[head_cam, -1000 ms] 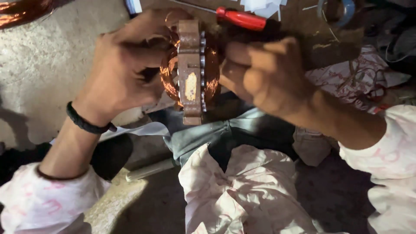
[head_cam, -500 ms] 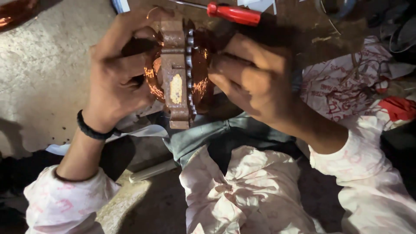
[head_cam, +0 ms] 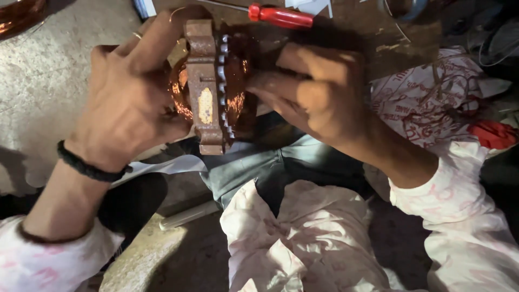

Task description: Winding and adjusting copper coils on an electric motor core.

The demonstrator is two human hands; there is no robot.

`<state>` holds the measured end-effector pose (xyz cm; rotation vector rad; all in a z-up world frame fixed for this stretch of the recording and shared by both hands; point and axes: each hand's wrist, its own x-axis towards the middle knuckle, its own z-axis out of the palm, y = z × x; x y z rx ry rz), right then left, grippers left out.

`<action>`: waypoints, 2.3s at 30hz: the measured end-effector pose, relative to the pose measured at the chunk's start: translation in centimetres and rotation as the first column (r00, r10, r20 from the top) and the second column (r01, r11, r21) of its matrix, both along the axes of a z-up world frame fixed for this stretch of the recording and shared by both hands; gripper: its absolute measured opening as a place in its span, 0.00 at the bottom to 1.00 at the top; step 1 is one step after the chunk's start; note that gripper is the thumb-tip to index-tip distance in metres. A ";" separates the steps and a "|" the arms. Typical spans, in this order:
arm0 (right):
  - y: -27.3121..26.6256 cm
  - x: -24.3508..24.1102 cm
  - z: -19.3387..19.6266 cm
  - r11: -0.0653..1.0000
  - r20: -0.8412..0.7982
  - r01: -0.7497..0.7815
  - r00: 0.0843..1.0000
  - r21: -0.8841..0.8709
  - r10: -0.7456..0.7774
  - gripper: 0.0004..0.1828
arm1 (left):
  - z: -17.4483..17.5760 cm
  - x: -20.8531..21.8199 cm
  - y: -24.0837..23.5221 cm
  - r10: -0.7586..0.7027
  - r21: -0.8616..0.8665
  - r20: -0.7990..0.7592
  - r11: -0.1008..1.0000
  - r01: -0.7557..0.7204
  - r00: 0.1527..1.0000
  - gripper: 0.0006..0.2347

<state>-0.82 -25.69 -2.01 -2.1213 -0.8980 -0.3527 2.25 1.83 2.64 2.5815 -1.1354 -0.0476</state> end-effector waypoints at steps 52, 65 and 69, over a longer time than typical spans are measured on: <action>-1.3 -0.1 -4.9 0.958 0.445 0.015 0.888 -0.288 0.119 0.11 | 1.1 -0.3 -0.1 0.026 0.000 -0.015 1.000 -0.026 1.000 0.09; -2.8 -1.2 -2.1 0.992 -0.078 -0.061 0.996 -0.111 0.052 0.19 | 1.4 -0.8 0.1 0.031 0.154 -0.077 0.988 -0.019 0.997 0.06; -0.2 -1.8 0.3 0.957 -0.315 0.142 0.947 0.252 -0.057 0.32 | 2.0 -0.9 -0.2 0.045 0.147 -0.103 0.989 -0.030 0.994 0.07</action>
